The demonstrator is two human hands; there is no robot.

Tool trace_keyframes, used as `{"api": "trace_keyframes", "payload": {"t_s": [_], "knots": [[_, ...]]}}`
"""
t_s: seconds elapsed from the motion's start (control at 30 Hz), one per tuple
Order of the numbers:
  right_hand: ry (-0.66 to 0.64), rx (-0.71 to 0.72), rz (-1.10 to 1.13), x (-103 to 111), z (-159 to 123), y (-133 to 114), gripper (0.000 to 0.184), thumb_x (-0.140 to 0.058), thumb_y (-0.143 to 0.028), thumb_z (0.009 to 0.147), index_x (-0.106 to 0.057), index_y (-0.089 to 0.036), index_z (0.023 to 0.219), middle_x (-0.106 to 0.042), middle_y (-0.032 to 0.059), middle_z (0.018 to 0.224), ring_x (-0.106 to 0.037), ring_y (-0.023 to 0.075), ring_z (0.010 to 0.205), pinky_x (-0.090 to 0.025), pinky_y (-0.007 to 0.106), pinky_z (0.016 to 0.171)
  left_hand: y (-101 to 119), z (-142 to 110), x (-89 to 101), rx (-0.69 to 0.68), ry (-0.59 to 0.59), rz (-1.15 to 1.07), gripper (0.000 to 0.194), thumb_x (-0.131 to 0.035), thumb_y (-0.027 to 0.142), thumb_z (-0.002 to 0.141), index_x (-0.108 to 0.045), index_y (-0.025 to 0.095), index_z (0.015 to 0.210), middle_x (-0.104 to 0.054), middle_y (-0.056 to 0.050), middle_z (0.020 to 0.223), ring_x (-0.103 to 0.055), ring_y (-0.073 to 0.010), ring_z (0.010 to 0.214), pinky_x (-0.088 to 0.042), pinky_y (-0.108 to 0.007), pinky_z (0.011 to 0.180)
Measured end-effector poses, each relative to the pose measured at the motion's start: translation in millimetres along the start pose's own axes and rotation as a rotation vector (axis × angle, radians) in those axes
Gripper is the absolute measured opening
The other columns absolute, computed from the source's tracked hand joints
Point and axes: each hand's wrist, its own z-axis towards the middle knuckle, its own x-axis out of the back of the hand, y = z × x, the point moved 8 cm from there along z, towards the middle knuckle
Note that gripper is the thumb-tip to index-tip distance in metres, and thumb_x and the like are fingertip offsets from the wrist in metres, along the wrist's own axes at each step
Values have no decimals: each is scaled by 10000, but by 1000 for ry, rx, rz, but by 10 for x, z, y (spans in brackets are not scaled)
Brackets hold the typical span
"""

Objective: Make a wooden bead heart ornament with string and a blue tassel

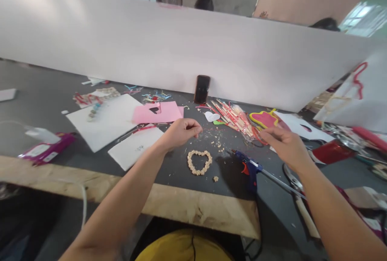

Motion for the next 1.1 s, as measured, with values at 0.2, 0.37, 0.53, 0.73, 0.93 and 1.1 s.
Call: {"api": "trace_keyframes", "payload": {"t_s": [0.2, 0.37, 0.53, 0.73, 0.93, 1.1], "knots": [[-26, -36, -64, -92, 25, 131, 395, -569, -519, 761, -702, -168, 882, -661, 24, 691, -511, 149, 595, -378, 267, 561, -204, -185, 37, 83, 16, 35, 201, -540, 335, 794, -643, 185, 708, -648, 8, 655, -485, -107, 544, -326, -220, 534], [-42, -62, -94, -128, 42, 241, 380, -587, -507, 747, -703, -173, 885, -694, 43, 799, -568, 180, 688, -393, 275, 599, -370, -245, 6, 169, 2, -11, 194, -558, 346, 780, -639, 183, 715, -640, 13, 644, -434, -94, 489, -294, -211, 479], [-43, -89, -136, -179, 99, 393, 361, -561, -529, 746, -701, -211, 842, -663, 13, 684, -552, 167, 577, -391, 277, 539, -476, -230, -99, 257, -61, -125, 176, -567, 333, 784, -633, 171, 761, -660, -3, 677, -451, -80, 466, -347, -193, 449], [-31, -89, -211, -177, 165, 496, 338, -551, -516, 746, -703, -224, 821, -659, 12, 652, -572, 185, 579, -401, 289, 536, -624, -212, -165, 352, -82, -342, 171, -591, 316, 800, -612, 151, 759, -664, -37, 711, -565, -90, 550, -464, -192, 503], [-31, -26, -272, -214, 292, 524, 358, -526, -500, 780, -697, -196, 863, -668, 27, 658, -570, 174, 560, -401, 286, 533, -608, -171, -263, 379, -105, -666, 148, -563, 292, 842, -580, 145, 834, -700, -126, 961, -677, -177, 833, -558, -347, 747], [-13, 85, -341, -232, 398, 492, 350, -489, -413, 805, -659, -191, 1017, -680, 93, 981, -609, 247, 865, -455, 367, 733, -506, -56, -418, 411, -131, -1044, 76, -542, 143, 844, -605, 117, 811, -689, -149, 1025, -654, -233, 979, -529, -443, 849]]}}
